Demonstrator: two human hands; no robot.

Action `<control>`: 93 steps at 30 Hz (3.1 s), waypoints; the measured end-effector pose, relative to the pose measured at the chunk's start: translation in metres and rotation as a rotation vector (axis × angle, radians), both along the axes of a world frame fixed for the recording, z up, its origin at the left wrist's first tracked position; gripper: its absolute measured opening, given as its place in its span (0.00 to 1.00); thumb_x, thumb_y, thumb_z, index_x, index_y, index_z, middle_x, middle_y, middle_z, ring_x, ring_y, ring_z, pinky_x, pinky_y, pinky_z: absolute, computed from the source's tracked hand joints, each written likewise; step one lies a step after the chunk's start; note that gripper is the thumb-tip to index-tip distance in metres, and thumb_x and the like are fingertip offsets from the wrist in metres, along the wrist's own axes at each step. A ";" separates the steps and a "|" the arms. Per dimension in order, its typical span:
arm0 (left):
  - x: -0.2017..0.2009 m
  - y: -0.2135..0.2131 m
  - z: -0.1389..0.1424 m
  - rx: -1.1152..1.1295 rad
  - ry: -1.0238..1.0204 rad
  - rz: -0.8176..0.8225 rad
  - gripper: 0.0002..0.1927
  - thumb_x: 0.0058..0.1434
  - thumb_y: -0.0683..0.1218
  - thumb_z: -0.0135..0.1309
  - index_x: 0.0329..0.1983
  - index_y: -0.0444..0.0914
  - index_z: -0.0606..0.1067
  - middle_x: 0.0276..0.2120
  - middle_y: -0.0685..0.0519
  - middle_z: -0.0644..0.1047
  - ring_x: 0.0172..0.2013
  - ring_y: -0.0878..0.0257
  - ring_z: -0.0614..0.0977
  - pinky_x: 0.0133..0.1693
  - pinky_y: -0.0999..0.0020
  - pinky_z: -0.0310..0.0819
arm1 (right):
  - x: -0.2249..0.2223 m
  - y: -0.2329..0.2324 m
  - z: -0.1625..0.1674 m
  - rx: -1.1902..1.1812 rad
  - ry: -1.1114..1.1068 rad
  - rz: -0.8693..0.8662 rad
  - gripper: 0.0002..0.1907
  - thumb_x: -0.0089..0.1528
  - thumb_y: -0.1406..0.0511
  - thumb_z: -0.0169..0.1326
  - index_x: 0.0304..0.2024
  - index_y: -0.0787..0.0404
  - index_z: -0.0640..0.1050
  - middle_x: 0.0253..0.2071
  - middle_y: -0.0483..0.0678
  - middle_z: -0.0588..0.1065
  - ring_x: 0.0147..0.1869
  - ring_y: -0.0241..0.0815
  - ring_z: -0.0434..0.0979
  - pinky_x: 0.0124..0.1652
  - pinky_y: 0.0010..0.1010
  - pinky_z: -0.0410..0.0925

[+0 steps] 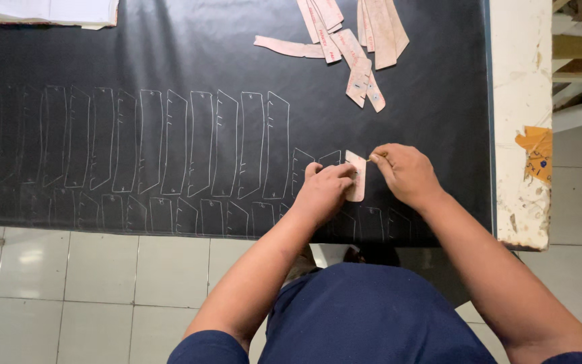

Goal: The person traces outlines of garment pattern pieces onto a large black sheet using a small pointed tool. They place a paper pattern piece on the sheet, trace its edges, then move to the next piece and repeat the process.

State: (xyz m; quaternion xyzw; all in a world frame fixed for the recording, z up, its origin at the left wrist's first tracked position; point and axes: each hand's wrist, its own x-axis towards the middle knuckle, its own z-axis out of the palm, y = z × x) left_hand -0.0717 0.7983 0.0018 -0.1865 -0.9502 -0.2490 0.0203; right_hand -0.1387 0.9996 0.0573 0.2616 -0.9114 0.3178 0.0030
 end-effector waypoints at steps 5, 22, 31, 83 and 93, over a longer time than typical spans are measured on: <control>0.000 -0.002 0.006 0.032 0.054 0.035 0.13 0.57 0.45 0.56 0.42 0.52 0.84 0.54 0.65 0.76 0.60 0.61 0.71 0.58 0.52 0.57 | 0.020 0.013 -0.013 -0.036 0.068 0.069 0.07 0.65 0.64 0.55 0.41 0.61 0.80 0.41 0.52 0.80 0.47 0.55 0.79 0.49 0.42 0.70; -0.007 -0.008 0.001 0.064 -0.052 0.055 0.15 0.59 0.42 0.53 0.41 0.53 0.85 0.56 0.67 0.78 0.62 0.61 0.71 0.60 0.54 0.54 | 0.071 0.003 -0.001 -0.112 0.086 0.274 0.08 0.61 0.67 0.59 0.42 0.61 0.79 0.39 0.50 0.79 0.47 0.52 0.79 0.53 0.42 0.70; -0.004 -0.007 0.003 0.079 -0.035 0.062 0.08 0.60 0.49 0.57 0.40 0.52 0.85 0.54 0.67 0.78 0.62 0.60 0.70 0.60 0.52 0.52 | 0.077 -0.007 0.002 -0.033 0.214 0.342 0.09 0.59 0.67 0.58 0.42 0.63 0.79 0.40 0.50 0.79 0.47 0.52 0.79 0.52 0.41 0.70; -0.005 0.052 -0.017 1.392 -0.810 0.687 0.22 0.59 0.44 0.59 0.56 0.37 0.68 0.44 0.49 0.79 0.40 0.64 0.80 0.40 0.69 0.74 | 0.044 0.018 -0.044 -0.250 -0.635 -0.261 0.18 0.61 0.60 0.59 0.50 0.63 0.83 0.39 0.50 0.80 0.38 0.37 0.82 0.42 0.29 0.71; 0.008 0.049 0.007 0.190 -0.001 0.310 0.20 0.51 0.52 0.67 0.49 0.51 0.82 0.61 0.52 0.72 0.68 0.47 0.64 0.65 0.44 0.51 | 0.032 0.049 -0.051 -0.168 -0.575 -0.453 0.15 0.58 0.64 0.60 0.45 0.66 0.79 0.31 0.51 0.82 0.30 0.37 0.82 0.33 0.30 0.73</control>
